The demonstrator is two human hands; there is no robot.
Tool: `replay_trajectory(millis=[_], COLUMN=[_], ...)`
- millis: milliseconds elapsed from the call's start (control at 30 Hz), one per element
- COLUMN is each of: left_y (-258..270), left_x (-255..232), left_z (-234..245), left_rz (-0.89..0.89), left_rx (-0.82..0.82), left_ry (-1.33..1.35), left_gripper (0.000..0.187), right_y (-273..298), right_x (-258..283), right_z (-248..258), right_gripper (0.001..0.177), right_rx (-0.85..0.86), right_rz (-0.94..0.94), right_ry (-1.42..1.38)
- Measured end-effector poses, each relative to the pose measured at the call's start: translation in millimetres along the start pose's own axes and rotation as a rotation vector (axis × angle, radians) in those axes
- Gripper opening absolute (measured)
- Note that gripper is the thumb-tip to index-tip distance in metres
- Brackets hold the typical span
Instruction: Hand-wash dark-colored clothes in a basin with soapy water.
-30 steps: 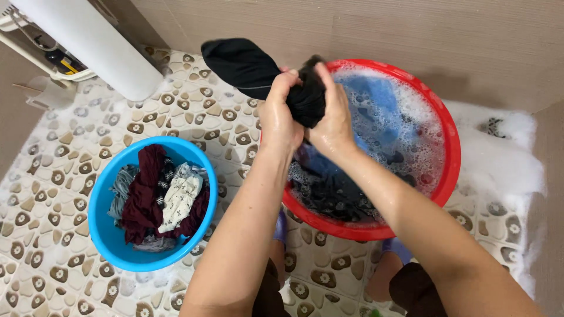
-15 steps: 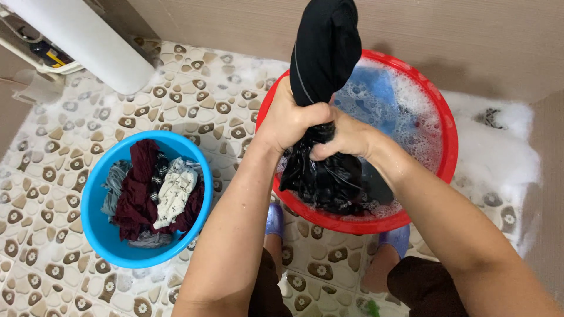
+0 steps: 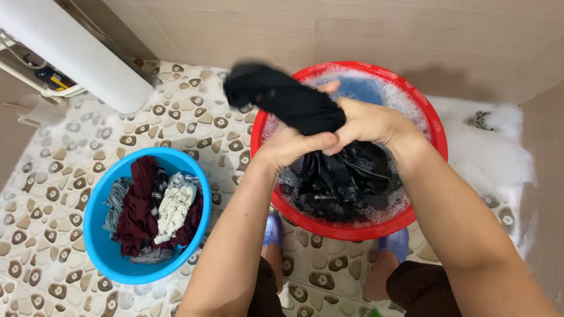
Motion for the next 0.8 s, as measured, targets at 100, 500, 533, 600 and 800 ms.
replay_trajectory(millis=[100, 500, 533, 600, 800], left_y=[-2.1, -0.6, -1.5, 4.1, -20.1], left_x=[-5.8, 26.3, 28.4, 34.7, 27.4], left_z=[-2.0, 66.9, 63.4, 58.1, 45.2], left_rz=[-0.075, -0.072, -0.07, 0.058, -0.036], left_rx=[-0.054, -1.167, -1.167, -1.217, -0.845], left_ry=[-0.19, 0.26, 0.261, 0.12, 0.242], left_gripper=[0.077, 0.056, 0.056, 0.055, 0.051], right_y=[-15.5, 2.5, -8.9, -11.9, 5.4], right_x=[-11.0, 43.8, 29.7, 19.4, 21.0], right_z=[3.4, -56.9, -48.2, -24.9, 14.4], right_gripper=[0.057, 0.13, 0.13, 0.127, 0.113], right_rx=[-0.032, -0.849, -0.849, -1.132, -0.817], right_rz=[-0.018, -0.167, -0.17, 0.045, 0.221], right_ry=[0.364, 0.862, 0.863, 0.769, 0.169])
Point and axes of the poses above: each hand's wrist, its own y-axis away from the middle knuckle, its own z-axis out of the back of the hand, x = y × z, the point moved 8 cm from there along -y, towards the middle knuckle, and after that the axes turned 14 degrees about -z, right-handed, at the moved point
